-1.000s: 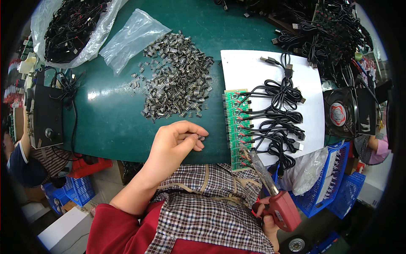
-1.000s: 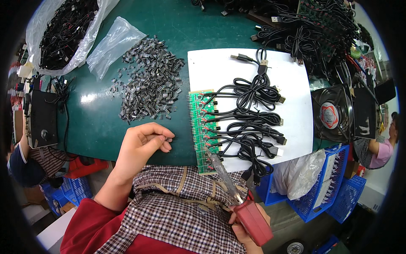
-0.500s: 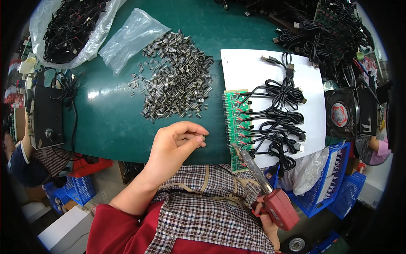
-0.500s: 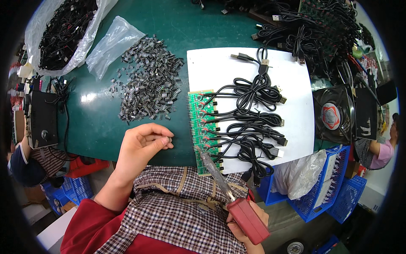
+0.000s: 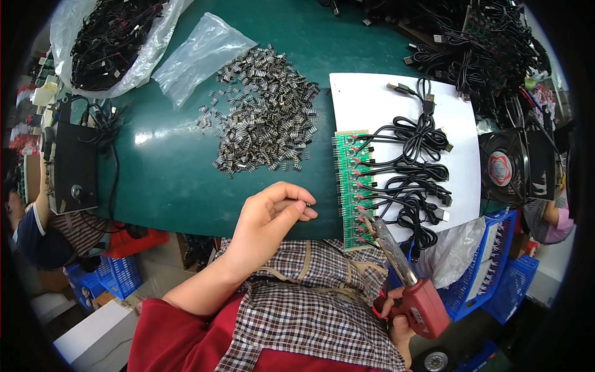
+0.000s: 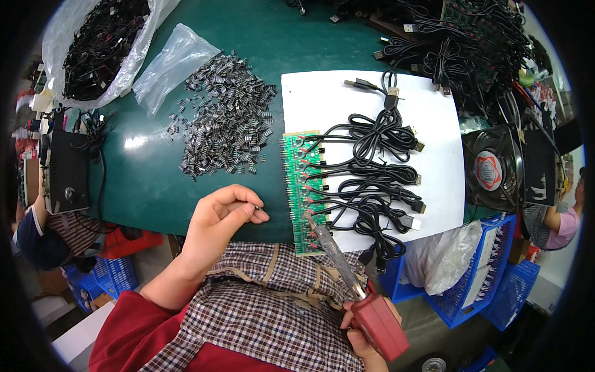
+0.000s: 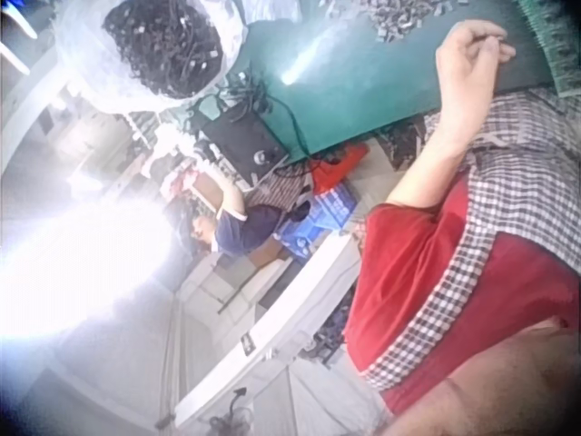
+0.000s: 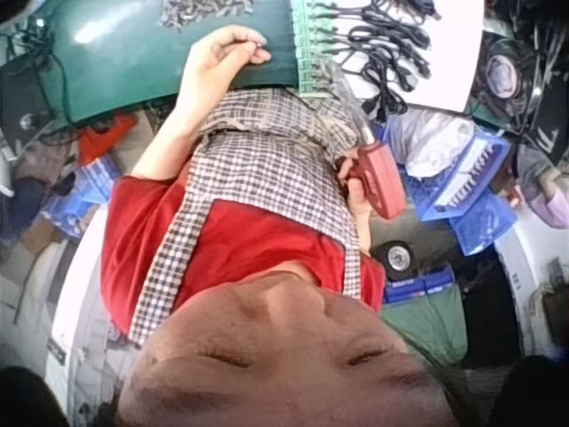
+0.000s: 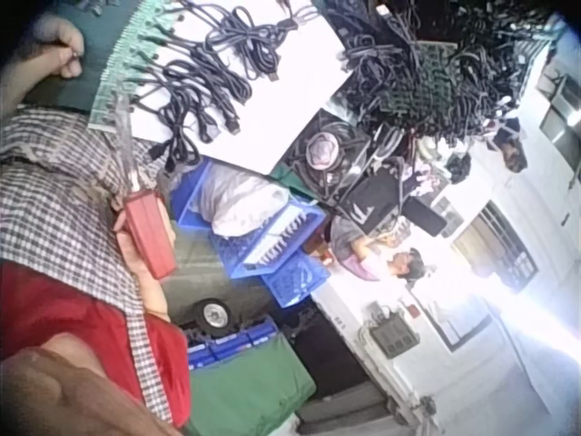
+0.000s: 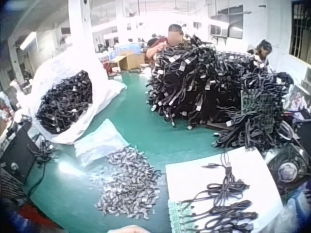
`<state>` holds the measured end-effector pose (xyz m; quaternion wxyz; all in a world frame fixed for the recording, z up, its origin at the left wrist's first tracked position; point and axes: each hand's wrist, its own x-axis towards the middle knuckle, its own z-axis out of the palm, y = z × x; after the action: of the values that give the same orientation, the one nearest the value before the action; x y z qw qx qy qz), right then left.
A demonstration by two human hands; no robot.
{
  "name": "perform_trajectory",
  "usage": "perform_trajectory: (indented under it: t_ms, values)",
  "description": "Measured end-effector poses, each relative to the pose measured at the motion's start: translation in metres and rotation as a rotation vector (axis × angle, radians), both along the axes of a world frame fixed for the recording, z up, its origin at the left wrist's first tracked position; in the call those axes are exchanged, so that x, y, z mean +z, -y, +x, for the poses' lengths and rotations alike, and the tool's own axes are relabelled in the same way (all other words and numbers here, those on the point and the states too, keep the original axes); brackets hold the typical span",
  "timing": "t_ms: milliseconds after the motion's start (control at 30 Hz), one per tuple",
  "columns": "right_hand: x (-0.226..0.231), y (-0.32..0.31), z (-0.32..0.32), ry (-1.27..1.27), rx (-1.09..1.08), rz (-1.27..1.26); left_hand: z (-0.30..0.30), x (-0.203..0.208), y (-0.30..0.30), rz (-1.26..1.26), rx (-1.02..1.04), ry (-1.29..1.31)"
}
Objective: The person solders small electronic components onto a circuit board using a soldering iron, replaces the finished board with a new one from the table, and solders more components onto the board.
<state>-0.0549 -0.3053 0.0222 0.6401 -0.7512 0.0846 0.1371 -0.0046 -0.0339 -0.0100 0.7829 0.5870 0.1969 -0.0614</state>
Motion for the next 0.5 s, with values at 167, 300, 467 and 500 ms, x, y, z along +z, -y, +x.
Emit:
perform_trajectory:
  t_ms: [167, 300, 467, 500]
  values:
    - [-0.003, 0.007, -0.003, 0.026, 0.023, -0.004, 0.004, 0.012, -0.002, -0.228, 0.160, -0.096]
    - [-0.004, 0.010, -0.005, 0.045, 0.055, -0.062, -0.002, 0.016, 0.002, 0.004, 0.136, 0.000]
    - [-0.002, 0.007, -0.004, 0.037, 0.026, -0.035, -0.005, 0.018, 0.019, 0.015, -0.071, -0.039]
    - [-0.002, 0.010, -0.005, 0.034, 0.039, -0.037, -0.005, 0.017, 0.020, 0.038, -0.160, -0.050]
